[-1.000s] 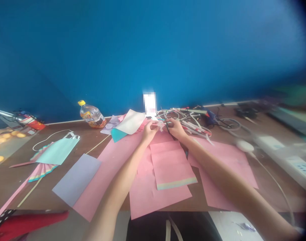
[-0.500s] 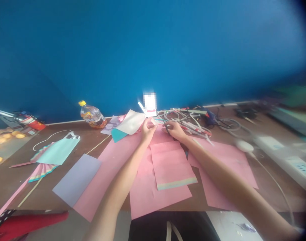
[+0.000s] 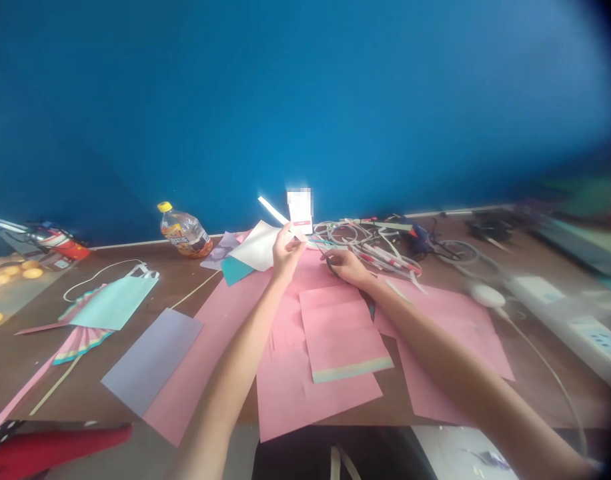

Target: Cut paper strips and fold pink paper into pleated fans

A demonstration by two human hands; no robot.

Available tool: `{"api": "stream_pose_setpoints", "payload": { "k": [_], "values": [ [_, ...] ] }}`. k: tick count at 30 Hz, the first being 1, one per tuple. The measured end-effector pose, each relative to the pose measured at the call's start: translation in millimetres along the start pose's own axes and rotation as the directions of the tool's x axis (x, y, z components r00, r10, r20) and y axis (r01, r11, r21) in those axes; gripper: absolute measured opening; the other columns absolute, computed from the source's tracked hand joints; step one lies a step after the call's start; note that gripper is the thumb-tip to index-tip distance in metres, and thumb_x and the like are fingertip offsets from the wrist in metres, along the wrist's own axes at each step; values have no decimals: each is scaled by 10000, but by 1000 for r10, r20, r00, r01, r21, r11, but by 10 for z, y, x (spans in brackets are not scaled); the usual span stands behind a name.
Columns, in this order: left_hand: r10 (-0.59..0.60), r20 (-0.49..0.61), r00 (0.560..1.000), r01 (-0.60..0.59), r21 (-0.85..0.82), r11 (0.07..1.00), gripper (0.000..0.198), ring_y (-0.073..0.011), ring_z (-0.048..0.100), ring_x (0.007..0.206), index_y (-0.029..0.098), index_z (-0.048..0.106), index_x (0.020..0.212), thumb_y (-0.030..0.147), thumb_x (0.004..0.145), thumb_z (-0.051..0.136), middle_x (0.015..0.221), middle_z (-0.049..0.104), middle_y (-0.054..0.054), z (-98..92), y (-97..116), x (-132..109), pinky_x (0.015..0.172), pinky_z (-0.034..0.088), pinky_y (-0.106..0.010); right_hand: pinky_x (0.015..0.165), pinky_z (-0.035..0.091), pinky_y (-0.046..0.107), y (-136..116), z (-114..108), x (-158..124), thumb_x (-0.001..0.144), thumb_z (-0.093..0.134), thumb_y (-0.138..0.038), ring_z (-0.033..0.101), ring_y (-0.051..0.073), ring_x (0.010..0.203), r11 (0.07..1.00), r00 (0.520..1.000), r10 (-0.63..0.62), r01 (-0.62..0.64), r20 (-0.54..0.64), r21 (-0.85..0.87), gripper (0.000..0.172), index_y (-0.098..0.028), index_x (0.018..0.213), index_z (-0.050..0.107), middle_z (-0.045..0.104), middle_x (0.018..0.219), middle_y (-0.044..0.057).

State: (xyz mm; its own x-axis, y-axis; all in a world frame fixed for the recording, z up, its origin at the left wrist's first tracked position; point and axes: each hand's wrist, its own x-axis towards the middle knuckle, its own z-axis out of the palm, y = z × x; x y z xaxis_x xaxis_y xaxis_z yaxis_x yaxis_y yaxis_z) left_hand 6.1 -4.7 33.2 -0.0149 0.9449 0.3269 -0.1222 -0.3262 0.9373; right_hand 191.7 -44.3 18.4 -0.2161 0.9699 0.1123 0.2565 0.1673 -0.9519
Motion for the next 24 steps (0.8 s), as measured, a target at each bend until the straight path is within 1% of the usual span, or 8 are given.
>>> {"api": "stream_pose_setpoints", "payload": {
  "k": [3,6,10,13,17,21,24],
  "values": [
    [20,47,999,-20,2,1000,853,-172,656,883,246,383,1427,351,683,786,1114,658,-90,4,38,14,770,535,-268,469,319,218,-19,6,-7,700,649,-359,444,90,510,999,999,-28,28,23,18,310,-144,924,646,590,643,2],
    [29,72,997,-30,4,1000,838,-152,658,842,264,392,1420,329,683,784,1200,629,-100,33,54,16,741,538,-257,474,321,220,-39,6,-15,703,642,-347,439,89,507,999,998,-42,41,42,23,303,-141,924,642,568,621,-7],
    [37,53,998,-38,25,999,804,-134,657,817,270,419,1400,296,682,778,1304,573,-103,44,63,15,727,538,-249,468,315,221,-45,0,-22,699,654,-360,440,88,499,999,999,-20,19,35,33,323,-143,938,642,571,622,-7],
    [49,36,998,-51,46,998,769,-134,654,811,261,440,1387,292,691,766,1283,587,-97,12,73,22,709,534,-240,455,297,217,-46,-4,-26,700,663,-369,429,83,488,999,1000,4,-6,31,49,329,-147,941,643,565,612,-13],
    [63,29,998,-65,57,996,747,-125,647,809,266,437,1392,250,709,739,1264,598,-86,-11,64,26,718,525,-234,453,304,219,-55,-6,-26,695,676,-372,429,84,493,998,998,-5,1,56,70,340,-144,947,647,564,618,-12],
    [37,32,999,-39,84,996,762,-125,645,815,268,430,1398,204,697,723,1279,585,-91,29,18,8,732,523,-248,461,321,222,-51,-4,-17,697,682,-361,433,84,492,997,998,-23,18,66,75,331,-137,939,652,554,606,-13],
    [41,41,998,-44,97,994,770,-126,637,821,280,426,1400,193,693,718,1314,563,-92,57,-2,-10,714,519,-245,457,317,221,-44,-3,-13,694,685,-363,431,85,490,997,998,-15,10,59,79,340,-133,942,654,555,606,-12]
  ]
}}
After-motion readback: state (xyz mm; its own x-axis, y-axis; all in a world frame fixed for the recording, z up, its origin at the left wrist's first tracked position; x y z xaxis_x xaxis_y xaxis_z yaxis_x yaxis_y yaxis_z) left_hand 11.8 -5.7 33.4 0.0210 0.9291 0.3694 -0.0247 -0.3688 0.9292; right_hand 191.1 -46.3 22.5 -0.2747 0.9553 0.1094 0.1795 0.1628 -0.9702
